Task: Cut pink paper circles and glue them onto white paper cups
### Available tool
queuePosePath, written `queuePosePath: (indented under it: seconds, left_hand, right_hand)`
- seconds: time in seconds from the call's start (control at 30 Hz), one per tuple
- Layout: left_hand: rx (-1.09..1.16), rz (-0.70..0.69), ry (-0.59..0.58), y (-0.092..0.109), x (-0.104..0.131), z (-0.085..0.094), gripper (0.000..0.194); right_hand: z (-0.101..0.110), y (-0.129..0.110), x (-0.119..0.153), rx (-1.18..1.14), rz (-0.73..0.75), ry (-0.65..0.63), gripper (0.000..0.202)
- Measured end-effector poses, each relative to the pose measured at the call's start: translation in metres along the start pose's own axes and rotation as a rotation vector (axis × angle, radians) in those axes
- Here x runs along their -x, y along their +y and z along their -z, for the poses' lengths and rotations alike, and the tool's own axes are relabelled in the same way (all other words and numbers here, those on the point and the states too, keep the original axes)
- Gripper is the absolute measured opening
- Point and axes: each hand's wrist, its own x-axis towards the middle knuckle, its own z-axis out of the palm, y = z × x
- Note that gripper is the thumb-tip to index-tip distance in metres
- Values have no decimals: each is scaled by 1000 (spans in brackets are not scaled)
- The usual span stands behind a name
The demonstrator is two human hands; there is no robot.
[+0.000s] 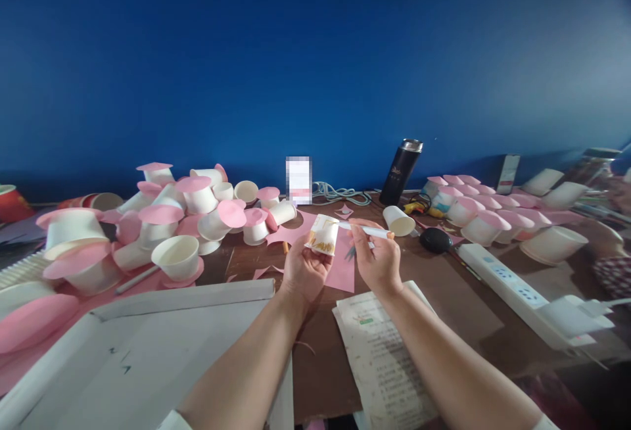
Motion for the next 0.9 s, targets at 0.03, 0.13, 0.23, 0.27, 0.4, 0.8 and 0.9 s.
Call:
queuePosePath:
  seconds: [0.03,0.13,0.23,0.27,0.4,0.8,0.9]
  left_hand:
    - [2,-2,2,0,0,0,17]
    - [4,-2,-5,0,0,0,17]
    - [3,-7,1,0,0,0,17]
    - [2,-10,3,0,1,0,16]
    - [0,-16,1,1,2,-2,14]
    - [-13,-4,11,2,3,-4,12]
    - [-10,-7,7,2,3,-5,11]
  right_hand:
    - [0,0,0,-1,0,1,25]
    - [0,1,0,7,6,4,25]
    - [0,0,0,4,16,13,24]
    - [1,-1,0,-4,19,22,24]
    - [2,-4,0,-21,23,46,23]
    - [0,-5,1,7,-4,9,29]
    - [0,-4,1,11,-6,11,29]
